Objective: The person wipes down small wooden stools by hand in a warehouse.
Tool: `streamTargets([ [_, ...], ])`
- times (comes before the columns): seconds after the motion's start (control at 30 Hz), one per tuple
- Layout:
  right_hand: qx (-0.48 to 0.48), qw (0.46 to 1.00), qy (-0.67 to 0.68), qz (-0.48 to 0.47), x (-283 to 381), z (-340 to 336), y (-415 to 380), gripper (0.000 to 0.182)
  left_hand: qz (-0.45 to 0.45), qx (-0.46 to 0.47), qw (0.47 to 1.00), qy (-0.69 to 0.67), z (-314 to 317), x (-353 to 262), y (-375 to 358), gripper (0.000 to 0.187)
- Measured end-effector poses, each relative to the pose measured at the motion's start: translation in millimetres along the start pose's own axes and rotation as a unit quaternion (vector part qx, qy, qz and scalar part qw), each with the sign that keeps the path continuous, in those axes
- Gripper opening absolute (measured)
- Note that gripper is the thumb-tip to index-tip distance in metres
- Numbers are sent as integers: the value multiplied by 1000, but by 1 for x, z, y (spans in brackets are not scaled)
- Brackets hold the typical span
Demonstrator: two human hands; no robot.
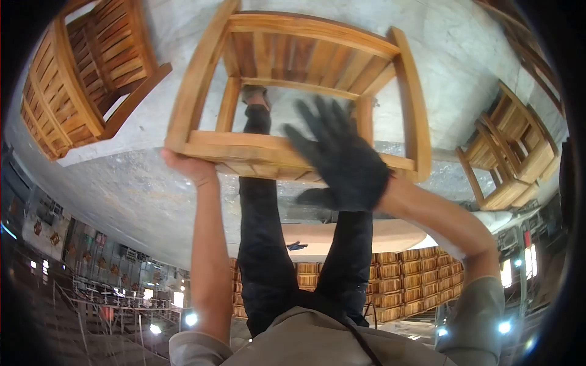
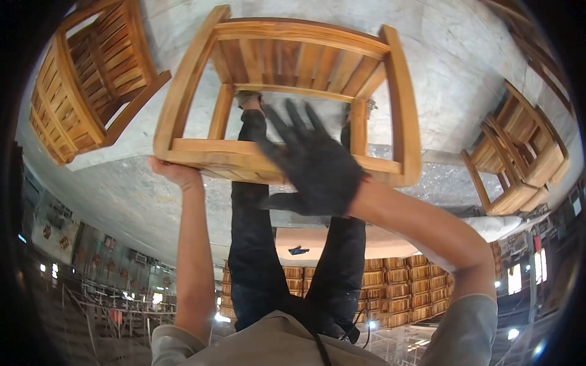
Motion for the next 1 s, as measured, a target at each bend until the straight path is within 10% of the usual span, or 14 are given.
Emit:
streamTargets([
  [0.2,-112,988,44,-101,83,85,181,85,-87,-20,996,-3,-22,11,-11,49],
  [0.37,-37,994,-72,-75,87,119,214,73,167,10,923,346,-26,-12,-27,51],
  [0.47,42,939,-323,-110,31,121,261,53,56,4,986,154,-30,-7,-21,58],
  [0.53,3,981,-172,88,-1,79,298,54,48,11,988,149,-28,-15,-21,57],
  [0.67,123,935,-332,4,20,126,306,54,53,34,986,156,-35,-8,-19,57],
  [0.83,121,985,-108,-53,163,128,229,69,61,44,990,122,-31,-7,-17,54],
  [1.0,-4,957,-227,-181,24,128,318,38,74,33,985,152,-25,-18,-15,56],
])
Point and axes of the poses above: each hand's wrist, its own y-axis towards the middle knuckle, its own z-axis out of the palm, x = y × z, the point moved 7 cm from there along y, towards the middle knuckle, and after that the axes turned 1 degree about x, right-handed, at the moved point
